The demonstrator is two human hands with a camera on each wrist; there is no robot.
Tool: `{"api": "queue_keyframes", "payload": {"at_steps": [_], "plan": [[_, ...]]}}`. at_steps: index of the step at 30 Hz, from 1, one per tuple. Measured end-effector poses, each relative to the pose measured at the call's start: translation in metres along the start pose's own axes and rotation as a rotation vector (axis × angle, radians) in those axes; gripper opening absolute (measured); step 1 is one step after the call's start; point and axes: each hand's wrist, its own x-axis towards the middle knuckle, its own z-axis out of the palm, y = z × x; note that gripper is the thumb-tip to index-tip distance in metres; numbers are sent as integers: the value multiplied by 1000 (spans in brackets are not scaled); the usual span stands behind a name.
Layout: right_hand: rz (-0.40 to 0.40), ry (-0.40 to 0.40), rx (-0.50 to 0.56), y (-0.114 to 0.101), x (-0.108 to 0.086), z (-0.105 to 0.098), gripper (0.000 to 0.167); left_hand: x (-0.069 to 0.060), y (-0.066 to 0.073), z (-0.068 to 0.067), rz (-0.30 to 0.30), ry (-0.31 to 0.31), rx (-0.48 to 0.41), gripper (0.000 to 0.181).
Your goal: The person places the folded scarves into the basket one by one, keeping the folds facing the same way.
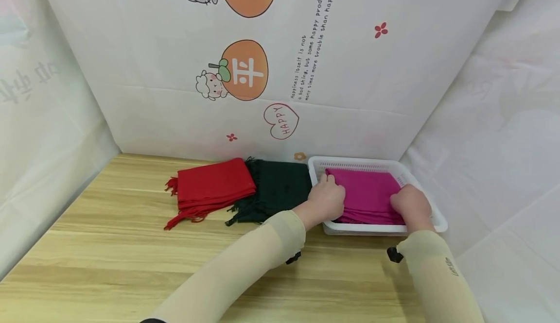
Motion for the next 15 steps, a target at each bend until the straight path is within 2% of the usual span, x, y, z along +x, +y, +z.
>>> {"api": "queue_keyframes", "payload": {"at_steps": [6,15], "plan": [[-31,10,-59,-2,1,1,32,-1,-4,3,10,4,-30,28],[-45,35,-43,-1,8,2,58,-10,-19,1,46,79,-138,25]]}}
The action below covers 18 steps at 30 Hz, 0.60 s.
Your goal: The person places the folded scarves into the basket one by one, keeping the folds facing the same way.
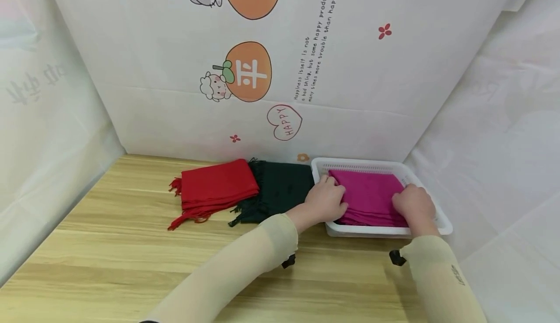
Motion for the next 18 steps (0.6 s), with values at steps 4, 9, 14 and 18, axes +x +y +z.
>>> {"api": "queue_keyframes", "payload": {"at_steps": [4,9,14,18], "plan": [[1,16,19,-6,-5,1,64,-4,-9,1,1,44,-71,25],[-4,30,49,-9,-9,2,68,-8,-21,1,8,84,-165,32],[-3,47,85,-14,-13,0,69,-14,-34,-4,38,112,-228,44],[-11,54,110,-22,-18,-3,71,-22,-45,-11,21,131,-272,46]]}}
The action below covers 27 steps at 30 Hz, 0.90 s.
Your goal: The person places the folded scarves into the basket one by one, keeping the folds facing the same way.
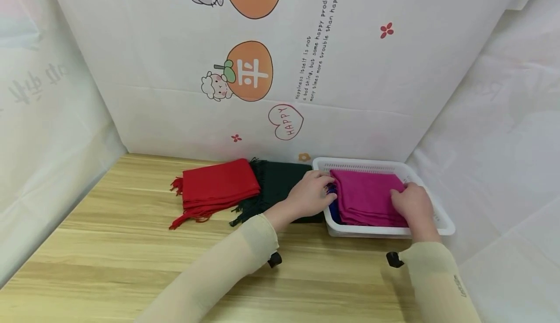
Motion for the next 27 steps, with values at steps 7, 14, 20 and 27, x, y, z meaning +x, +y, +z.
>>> {"api": "queue_keyframes", "payload": {"at_steps": [7,14,20,27], "plan": [[9,-11,77,-15,-8,-1,79,-15,-16,-15,-56,16,-110,47],[-8,-5,137,-32,-16,5,82,-29,-30,-27,-111,13,-142,56],[-56,18,147,-51,-21,12,82,-40,-43,-37,-147,31,-147,60],[-76,4,180,-73,-27,22,85,-56,-58,-52,-202,57,-180,62]]}}
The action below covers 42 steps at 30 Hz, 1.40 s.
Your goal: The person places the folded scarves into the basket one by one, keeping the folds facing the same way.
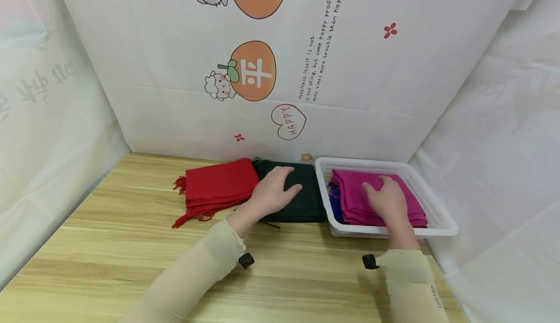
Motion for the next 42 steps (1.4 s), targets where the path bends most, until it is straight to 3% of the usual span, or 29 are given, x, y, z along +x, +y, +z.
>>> {"api": "queue_keyframes", "payload": {"at_steps": [9,21,33,42], "plan": [[-17,-24,11,-25,-8,6,86,-14,-20,-18,-35,35,-22,63],[-32,-72,37,-52,-13,20,87,-30,-48,-40,-101,56,17,66],[-91,-78,63,-79,-17,31,78,-42,-74,-59,-151,76,44,68],[-112,-87,82,-93,-20,39,75,-50,-91,-71,-181,60,50,70]]}}
